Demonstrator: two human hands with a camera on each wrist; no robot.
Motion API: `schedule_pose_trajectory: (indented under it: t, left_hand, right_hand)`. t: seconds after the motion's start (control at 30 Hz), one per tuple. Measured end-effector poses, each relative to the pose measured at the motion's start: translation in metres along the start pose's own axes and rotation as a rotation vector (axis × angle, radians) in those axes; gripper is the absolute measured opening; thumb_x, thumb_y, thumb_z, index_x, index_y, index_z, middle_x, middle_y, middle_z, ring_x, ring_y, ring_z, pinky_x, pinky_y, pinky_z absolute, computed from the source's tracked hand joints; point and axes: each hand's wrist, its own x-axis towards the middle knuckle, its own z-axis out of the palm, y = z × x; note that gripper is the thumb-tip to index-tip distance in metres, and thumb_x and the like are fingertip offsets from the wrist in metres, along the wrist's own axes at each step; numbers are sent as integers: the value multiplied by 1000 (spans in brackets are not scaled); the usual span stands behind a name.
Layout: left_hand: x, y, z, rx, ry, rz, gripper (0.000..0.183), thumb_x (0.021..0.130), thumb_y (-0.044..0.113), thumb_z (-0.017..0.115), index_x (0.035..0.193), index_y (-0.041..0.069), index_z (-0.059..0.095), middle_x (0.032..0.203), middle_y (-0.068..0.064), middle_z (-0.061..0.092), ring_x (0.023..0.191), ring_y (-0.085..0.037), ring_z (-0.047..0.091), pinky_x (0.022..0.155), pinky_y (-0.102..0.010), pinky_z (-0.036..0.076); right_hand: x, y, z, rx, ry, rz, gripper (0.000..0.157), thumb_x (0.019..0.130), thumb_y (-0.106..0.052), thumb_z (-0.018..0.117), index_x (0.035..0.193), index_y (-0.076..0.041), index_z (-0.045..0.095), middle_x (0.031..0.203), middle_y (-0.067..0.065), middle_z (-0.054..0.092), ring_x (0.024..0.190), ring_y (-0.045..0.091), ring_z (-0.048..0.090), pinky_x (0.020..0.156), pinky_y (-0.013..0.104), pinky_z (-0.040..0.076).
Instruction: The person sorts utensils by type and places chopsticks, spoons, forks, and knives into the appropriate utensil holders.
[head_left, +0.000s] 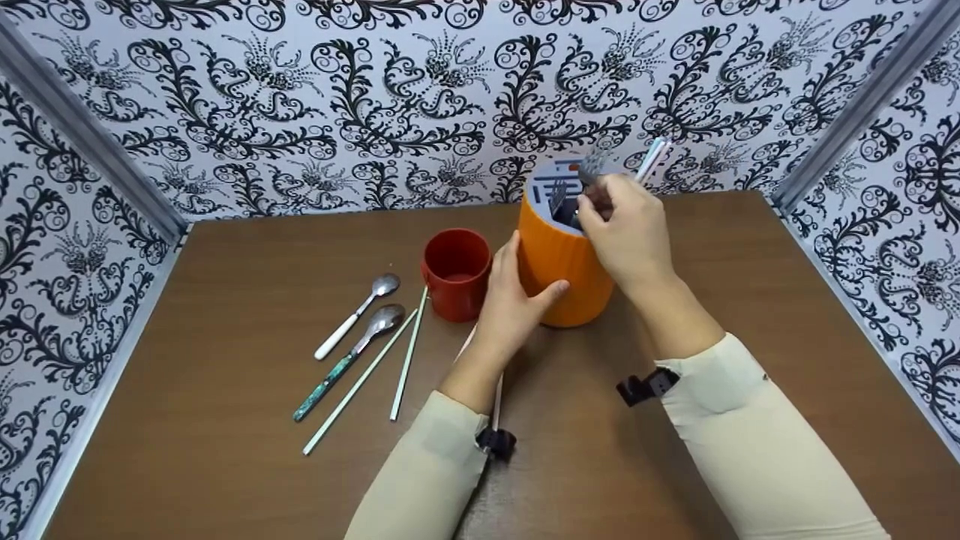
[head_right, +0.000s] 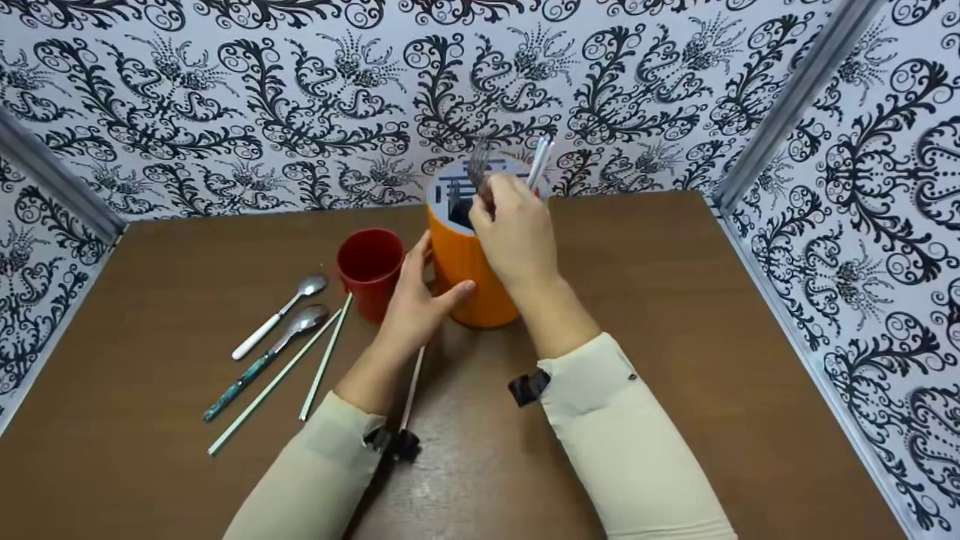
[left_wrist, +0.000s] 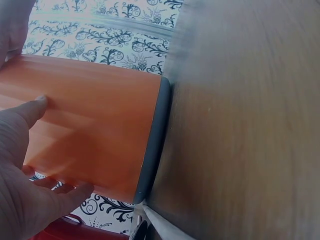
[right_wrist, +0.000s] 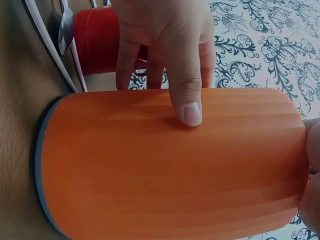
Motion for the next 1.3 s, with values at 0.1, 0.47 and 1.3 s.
schedule_pose_trajectory:
  t: [0.1,0.47,1.3]
  left_hand:
    - [0,0,-1,-1,2,4,99,89,40,82,165,17,24,167,-7,34,152,-22,39,128,-40,30]
    - [0,-2,-1,5,19,28,99,89,41,82,165,14,25,166,-9,36,152,-23,39,128,-39,29]
    - [1,-2,1,-1,11,8,99,88,42,82,165,17,25,165,-6,37,152,-23,39,128,-40,30]
  right_hand:
    - [1,0,0,-1,-11,10,13,94,-9,70,92,4,68,92,17,71,84,28,65,76,36,55]
    - [0,-1,-1,21,-65,33,13,95,-9,69,101,2,72,97,15,73,87,25,65,75,22,49]
    - [-29,-5,-25,253,151,0,11,92,-5,74,97,5,72,89,7,66,75,6,59,69,12,51]
